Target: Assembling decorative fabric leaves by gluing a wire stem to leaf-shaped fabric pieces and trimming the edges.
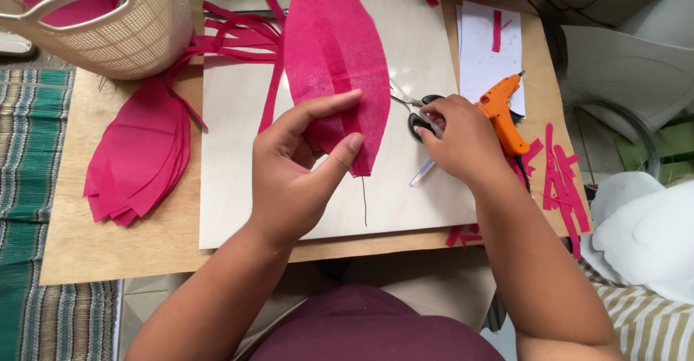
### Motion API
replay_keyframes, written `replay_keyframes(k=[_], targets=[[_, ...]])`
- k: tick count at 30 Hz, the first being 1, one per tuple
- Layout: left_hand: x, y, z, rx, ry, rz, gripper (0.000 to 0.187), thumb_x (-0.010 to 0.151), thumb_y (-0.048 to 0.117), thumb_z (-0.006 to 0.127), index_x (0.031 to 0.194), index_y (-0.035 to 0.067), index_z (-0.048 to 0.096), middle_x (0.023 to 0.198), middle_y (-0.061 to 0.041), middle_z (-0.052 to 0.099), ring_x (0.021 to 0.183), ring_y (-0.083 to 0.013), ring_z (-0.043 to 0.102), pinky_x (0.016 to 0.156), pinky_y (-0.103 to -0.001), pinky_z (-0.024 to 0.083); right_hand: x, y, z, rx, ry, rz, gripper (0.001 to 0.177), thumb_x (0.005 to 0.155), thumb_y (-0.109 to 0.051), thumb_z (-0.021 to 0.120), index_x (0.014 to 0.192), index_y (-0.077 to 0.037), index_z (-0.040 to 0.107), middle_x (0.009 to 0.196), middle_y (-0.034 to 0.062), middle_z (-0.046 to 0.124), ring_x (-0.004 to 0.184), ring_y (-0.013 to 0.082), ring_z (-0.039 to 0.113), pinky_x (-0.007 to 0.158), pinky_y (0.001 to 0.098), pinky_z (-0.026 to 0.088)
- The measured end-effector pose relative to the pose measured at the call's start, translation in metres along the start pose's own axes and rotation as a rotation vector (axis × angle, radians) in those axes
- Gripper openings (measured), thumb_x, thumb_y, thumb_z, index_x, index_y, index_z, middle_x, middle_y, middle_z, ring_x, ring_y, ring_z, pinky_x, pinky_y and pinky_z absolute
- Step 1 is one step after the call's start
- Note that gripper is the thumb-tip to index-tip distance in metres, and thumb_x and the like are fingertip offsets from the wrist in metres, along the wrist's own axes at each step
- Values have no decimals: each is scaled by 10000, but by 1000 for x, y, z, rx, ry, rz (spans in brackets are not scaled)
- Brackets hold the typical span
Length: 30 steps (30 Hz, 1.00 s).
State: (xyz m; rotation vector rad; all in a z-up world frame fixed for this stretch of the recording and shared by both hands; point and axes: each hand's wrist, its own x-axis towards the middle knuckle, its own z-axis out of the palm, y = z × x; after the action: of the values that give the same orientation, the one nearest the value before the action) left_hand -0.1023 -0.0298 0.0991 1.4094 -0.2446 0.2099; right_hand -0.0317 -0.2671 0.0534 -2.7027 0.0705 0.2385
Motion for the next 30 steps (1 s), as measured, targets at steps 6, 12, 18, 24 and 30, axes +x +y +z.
replay_keyframes(k=[6,12,18,24,30], targets=[[13,11,-11,80,-34,39,306,965,72,670,1265,10,670,1267,-159,726,1195,-198,702,1029,-269,603,20,-1,-6,0,13,53,464,803,-248,838,1188,-144,600,1207,36,592,1057,201,599,883,364,474],[46,6,-34,160,-107,149,277,978,-50,667,1252,-7,674,1215,-151,737,1137,-172,708,1019,-249,588,33,-11,-23,-162,-134,184,399,880,-313,753,1255,-209,663,984,-37,703,963,202,637,765,394,494],[91,-16,-67,185,-126,143,344,962,-25,683,1303,-2,642,1230,-115,693,1100,-123,660,939,-221,608,25,-59,-59,-138,-281,261,263,989,-235,605,1246,-213,660,1220,-39,731,900,245,687,701,419,497],[115,-41,-92,148,-94,80,311,976,19,669,1287,6,660,1283,-133,705,1211,-154,664,1049,-243,577,44,-19,-57,248,-416,-257,521,782,-32,723,1278,-187,712,773,-24,581,643,114,418,616,248,362],[112,-81,-84,38,-193,-108,304,952,58,693,1255,46,695,1276,-126,727,1160,-131,686,980,-221,594,56,-15,-41,462,-686,-276,611,600,59,626,1171,-96,776,622,35,432,574,102,388,678,389,806]])
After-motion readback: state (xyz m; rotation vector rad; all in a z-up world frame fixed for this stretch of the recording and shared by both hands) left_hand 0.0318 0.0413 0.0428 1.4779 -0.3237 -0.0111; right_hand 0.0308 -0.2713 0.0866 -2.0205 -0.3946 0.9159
